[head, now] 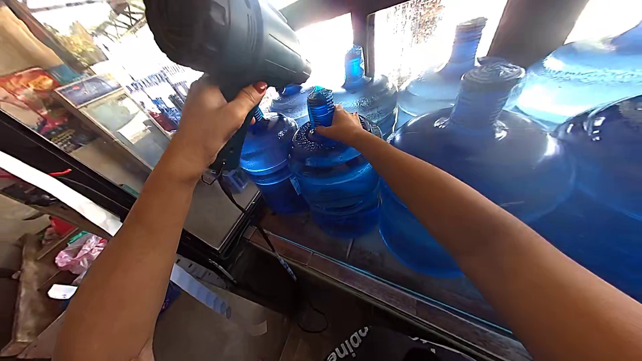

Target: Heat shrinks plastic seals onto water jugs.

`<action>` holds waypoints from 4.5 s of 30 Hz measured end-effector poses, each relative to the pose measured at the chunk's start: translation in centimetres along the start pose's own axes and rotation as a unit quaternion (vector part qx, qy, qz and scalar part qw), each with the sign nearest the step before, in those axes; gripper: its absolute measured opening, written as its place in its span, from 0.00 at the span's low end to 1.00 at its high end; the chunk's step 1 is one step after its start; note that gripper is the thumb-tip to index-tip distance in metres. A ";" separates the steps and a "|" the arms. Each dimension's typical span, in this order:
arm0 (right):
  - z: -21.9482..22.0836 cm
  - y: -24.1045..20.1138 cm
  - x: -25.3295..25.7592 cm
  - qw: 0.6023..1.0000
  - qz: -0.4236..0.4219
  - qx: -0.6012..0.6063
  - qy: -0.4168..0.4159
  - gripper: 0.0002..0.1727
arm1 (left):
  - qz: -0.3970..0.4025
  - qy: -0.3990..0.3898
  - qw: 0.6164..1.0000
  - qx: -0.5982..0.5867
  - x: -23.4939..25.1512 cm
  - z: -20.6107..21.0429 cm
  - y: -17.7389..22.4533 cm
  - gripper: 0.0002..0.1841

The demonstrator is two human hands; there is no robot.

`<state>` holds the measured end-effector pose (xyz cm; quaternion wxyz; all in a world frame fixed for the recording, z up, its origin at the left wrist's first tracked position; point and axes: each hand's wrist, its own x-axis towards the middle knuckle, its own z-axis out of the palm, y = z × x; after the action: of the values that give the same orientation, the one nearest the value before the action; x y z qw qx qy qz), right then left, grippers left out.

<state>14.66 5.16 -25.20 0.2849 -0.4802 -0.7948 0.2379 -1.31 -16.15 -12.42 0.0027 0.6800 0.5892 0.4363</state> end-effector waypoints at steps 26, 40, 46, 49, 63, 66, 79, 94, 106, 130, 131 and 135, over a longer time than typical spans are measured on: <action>-8.3 5.5 -19.5 0.967 -0.221 -0.121 0.029 0.19 | 0.015 -0.051 0.985 0.163 -3.9 4.0 6.3 0.21; -6.8 10.2 -20.6 0.928 -0.301 -0.108 0.190 0.19 | -0.151 -0.009 0.985 0.087 -6.1 5.0 6.5 0.20; -7.0 10.4 -20.7 0.921 -0.312 -0.132 0.192 0.21 | -0.195 0.116 0.967 -0.119 -9.2 3.7 2.3 0.13; -7.1 10.3 -20.7 0.920 -0.303 -0.156 0.194 0.23 | -0.199 0.121 0.955 -0.183 -10.1 3.9 0.0 0.13; -4.0 1.9 -17.2 0.959 -0.141 -0.130 0.211 0.23 | -0.155 0.061 0.934 -0.316 -6.8 2.2 -10.9 0.14; -1.9 -2.1 -11.3 0.988 -0.055 -0.041 0.138 0.32 | -0.136 0.070 0.931 -0.332 -7.3 1.7 -12.6 0.12; 2.9 -3.2 1.4 0.956 0.011 0.133 0.261 0.44 | -0.185 0.115 0.903 -0.369 -8.6 -0.2 -18.4 0.14; -7.0 -0.3 -3.4 0.986 -0.094 -0.136 0.004 0.51 | -0.223 -0.081 0.848 -0.473 -3.4 1.6 -19.8 0.15; -7.3 6.2 -14.0 0.954 -0.081 -0.247 0.146 0.32 | -0.265 -0.149 0.784 -0.541 7.6 6.5 -19.9 0.17; -7.5 4.2 -11.5 0.971 -0.061 -0.211 0.097 0.30 | -0.200 -0.091 0.789 -0.574 1.3 3.3 -22.7 0.16; -7.5 3.5 -10.5 0.974 -0.058 -0.198 0.090 0.29 | -0.197 -0.083 0.786 -0.580 0.7 3.3 -22.6 0.16; -6.7 -0.9 -4.0 0.987 -0.072 -0.123 0.072 0.32 | -0.194 -0.026 0.777 -0.598 -2.8 3.7 -22.0 0.15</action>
<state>20.20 1.87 -20.71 0.2965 -0.4693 -0.8277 0.0820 -16.46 -9.83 -27.79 0.5087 0.4234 0.3292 0.6735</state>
